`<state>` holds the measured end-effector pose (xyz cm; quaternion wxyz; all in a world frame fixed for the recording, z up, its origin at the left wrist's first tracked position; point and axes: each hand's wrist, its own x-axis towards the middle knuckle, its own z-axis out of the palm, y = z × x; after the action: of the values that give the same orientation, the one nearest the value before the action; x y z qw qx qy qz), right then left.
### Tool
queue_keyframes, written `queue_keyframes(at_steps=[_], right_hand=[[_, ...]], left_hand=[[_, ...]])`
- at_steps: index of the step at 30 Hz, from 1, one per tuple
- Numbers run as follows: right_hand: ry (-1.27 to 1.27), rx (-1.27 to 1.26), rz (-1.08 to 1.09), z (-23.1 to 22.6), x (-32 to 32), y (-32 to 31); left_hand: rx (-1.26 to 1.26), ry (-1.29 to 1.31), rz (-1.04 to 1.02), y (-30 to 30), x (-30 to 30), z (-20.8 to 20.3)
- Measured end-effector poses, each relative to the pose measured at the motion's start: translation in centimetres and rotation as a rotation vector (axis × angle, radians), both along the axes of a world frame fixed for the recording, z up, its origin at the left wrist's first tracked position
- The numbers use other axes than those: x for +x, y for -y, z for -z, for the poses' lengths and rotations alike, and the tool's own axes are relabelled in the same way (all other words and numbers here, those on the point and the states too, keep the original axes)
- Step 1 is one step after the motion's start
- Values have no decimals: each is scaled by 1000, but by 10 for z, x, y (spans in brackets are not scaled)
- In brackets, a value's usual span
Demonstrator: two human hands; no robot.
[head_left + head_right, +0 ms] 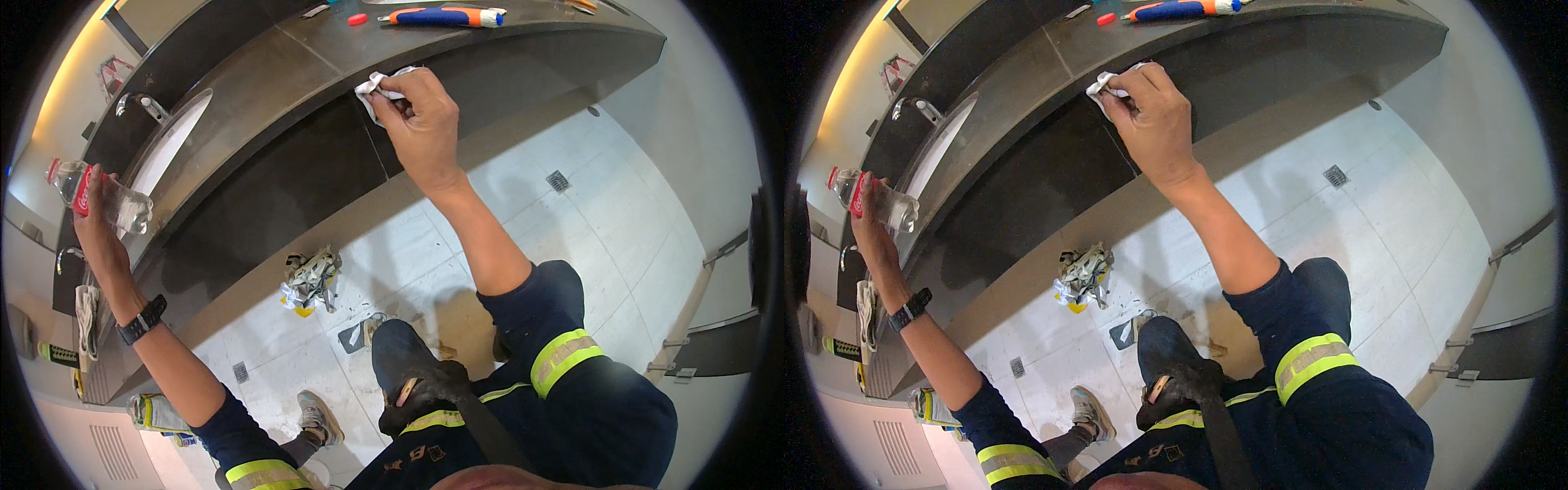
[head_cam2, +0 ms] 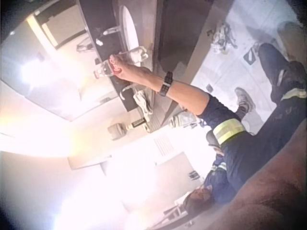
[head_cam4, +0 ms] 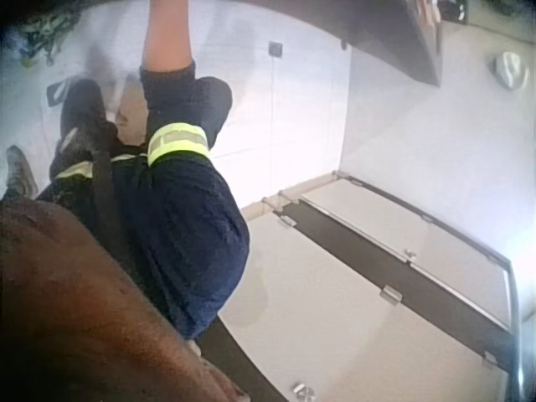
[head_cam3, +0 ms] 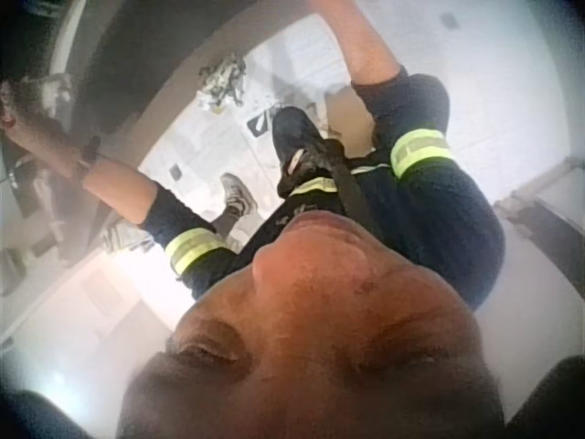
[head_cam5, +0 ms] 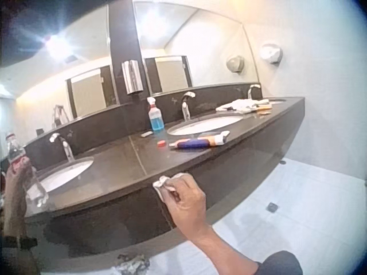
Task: The person uses a utility knife to scrape adhesive residue from a dark countertop, then wipes the area with a white cloth. A Coca-Cola bottle is moved aside and later returned to the counter.
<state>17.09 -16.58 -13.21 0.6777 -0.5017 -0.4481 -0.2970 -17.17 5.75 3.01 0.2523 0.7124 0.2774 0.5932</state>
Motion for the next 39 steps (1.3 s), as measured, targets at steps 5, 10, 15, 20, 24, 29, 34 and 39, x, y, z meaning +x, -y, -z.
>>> queue_keyframes(at_steps=[5,10,15,20,24,29,34,39], right_hand=[[58,-35,111,-5,-6,1],[-5,-30,131,-6,29,14],[176,-97,23,0,-29,-13],[5,-57,4,28,-16,-2],[-46,-176,57,81,-18,13],[26,-49,76,13,-13,-8],[-75,-253,134,112,-29,7],[45,-172,171,72,-13,3]], left_hand=[[14,52,-6,-41,-4,14],[42,168,-1,-45,-13,21],[32,84,1,-59,0,30],[-9,-91,-159,-42,-21,17],[24,-14,-5,-55,-5,28],[46,-24,-66,-49,-13,25],[28,4,-3,-67,-9,30],[40,-22,5,-74,-20,28]])
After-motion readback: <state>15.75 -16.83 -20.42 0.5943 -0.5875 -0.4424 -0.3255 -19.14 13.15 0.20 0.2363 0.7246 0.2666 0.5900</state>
